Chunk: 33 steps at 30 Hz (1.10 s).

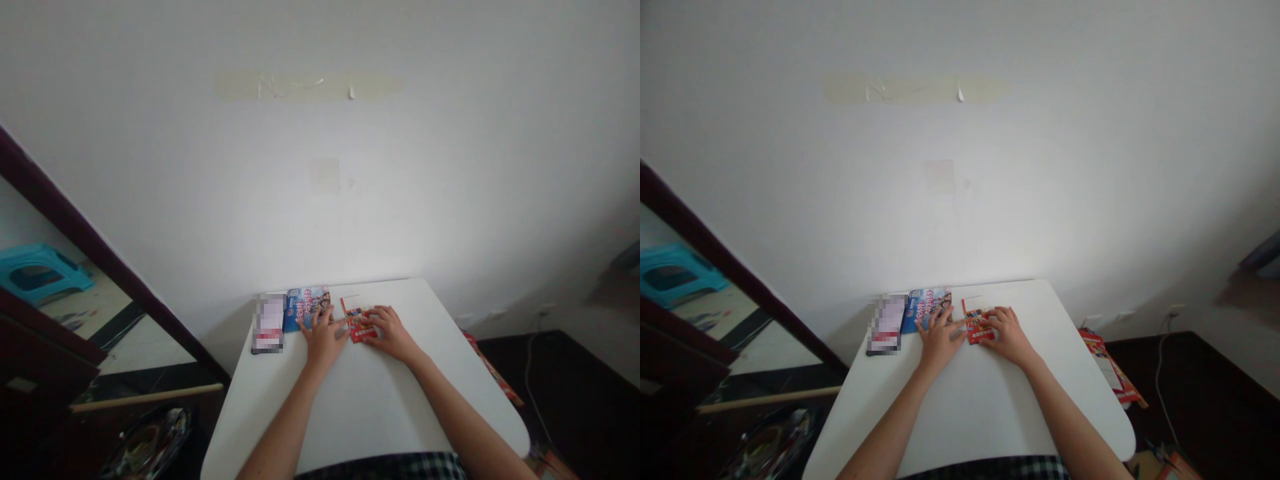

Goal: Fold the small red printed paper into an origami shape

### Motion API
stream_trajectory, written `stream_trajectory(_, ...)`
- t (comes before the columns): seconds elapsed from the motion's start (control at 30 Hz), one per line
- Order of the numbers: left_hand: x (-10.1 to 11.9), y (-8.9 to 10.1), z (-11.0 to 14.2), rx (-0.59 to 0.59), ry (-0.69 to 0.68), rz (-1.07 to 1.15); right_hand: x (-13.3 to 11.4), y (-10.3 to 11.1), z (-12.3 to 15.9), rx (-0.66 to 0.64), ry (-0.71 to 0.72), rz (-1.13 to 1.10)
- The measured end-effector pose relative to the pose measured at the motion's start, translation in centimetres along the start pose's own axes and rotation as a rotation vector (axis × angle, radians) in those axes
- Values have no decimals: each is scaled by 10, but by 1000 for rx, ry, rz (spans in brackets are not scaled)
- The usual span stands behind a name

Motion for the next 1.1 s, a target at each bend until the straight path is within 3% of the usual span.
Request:
stream_trajectory(0.23,0,-2,0,31,-2,-18,0,0,0,8,21,-28)
stream_trajectory(0.47,-1,-5,1,-19,-37,-59,5,-3,-1,60,60,-69)
stream_trajectory(0.67,-1,-5,0,-28,-16,-95,7,4,0,162,96,-105)
stream_trajectory(0.83,2,-2,-1,-55,-1,-94,18,8,1,289,-30,-114)
stream_trajectory(1.1,12,2,2,-113,-92,-39,38,10,7,402,-418,6)
Point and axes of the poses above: each hand's wrist, its own z-axis away from the middle knuckle, its own y-axis out of the back of the hand, x = y × z, the point moved 5 cm from there along -z, towards the middle knuckle, and after that the axes turned 15 degrees about -y, right-handed, at the moved point
